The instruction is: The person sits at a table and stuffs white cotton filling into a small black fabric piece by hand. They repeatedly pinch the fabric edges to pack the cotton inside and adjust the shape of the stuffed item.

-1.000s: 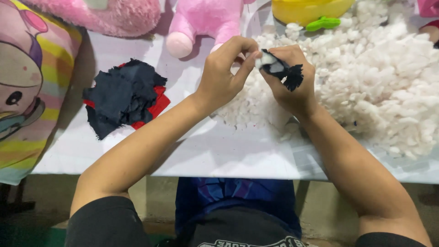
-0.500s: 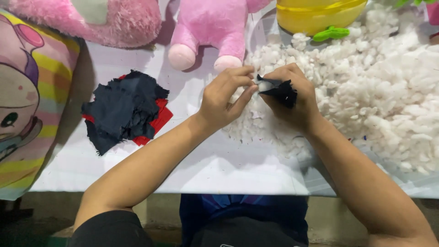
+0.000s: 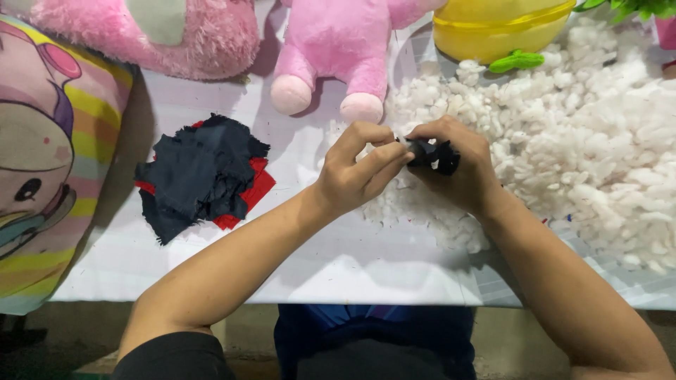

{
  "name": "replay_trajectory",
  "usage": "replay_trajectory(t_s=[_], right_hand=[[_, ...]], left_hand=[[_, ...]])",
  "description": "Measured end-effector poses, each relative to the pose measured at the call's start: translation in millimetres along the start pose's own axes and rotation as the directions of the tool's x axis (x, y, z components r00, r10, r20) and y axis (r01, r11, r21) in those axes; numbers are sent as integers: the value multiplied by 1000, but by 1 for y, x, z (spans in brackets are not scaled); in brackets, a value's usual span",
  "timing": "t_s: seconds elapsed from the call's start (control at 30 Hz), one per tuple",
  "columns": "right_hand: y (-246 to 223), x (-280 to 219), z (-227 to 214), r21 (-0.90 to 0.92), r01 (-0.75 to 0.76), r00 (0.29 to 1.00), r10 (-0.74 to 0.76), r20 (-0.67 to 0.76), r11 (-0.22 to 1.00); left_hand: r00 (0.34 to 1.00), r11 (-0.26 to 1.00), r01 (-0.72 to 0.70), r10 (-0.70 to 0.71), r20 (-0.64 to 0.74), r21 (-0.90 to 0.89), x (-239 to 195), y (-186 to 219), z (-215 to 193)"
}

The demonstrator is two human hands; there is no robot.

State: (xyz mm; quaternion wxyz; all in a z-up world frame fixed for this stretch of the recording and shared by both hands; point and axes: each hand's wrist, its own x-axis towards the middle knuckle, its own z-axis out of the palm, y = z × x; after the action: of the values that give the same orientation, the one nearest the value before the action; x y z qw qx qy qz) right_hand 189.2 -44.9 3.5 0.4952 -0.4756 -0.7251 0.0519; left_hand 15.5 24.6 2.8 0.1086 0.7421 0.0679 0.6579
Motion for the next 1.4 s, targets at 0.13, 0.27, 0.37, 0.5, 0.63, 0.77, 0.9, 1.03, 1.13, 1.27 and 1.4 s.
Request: replay_trajectory(t_s=[0.13,0.27,0.37,0.5,0.63,0.77,0.9,1.03,1.13,1.27,1.4], right_hand=[[0,-3,5,-7,35,999,-35,22,999],[4,-6,4,20,17,998,-18,53,1000],[1,-5,2,-11,17,999,-16,51,1000],[0,-6,0,-11,5,999,-5,54,1000],[1,-7,0,5,4,1000,-4,31,1000],[-7,0,-1,11,18,1000,-19,20,1000],[-16,7,-4,-2,45,999,-45,11,999],[-10,4,-5,0,44,999,-44,10,999],[2,-4,-5,17,27,999,-28,28,999],[-1,-2,-6,-16,32,999,-32,4,999],[-3,0,-5,-16,54,999,-54,6,998]], left_hand=[[1000,1000,15,-15,-5,-27,2,4,-1],[1000,996,10,-9,5,-94,8,8,-1],[1000,993,-3,6,23,-116,8,10,-2],[994,993,-64,72,81,-100,10,10,-2],[986,994,-92,99,137,-53,2,4,0],[974,991,-119,106,200,56,-1,1,2],[981,984,-133,113,160,121,-4,-5,2],[986,986,-108,90,141,128,-8,-6,0],[987,984,-106,87,135,141,-8,-4,0],[984,981,-137,119,130,137,-8,-5,3],[985,995,-61,46,164,85,-9,-6,6]])
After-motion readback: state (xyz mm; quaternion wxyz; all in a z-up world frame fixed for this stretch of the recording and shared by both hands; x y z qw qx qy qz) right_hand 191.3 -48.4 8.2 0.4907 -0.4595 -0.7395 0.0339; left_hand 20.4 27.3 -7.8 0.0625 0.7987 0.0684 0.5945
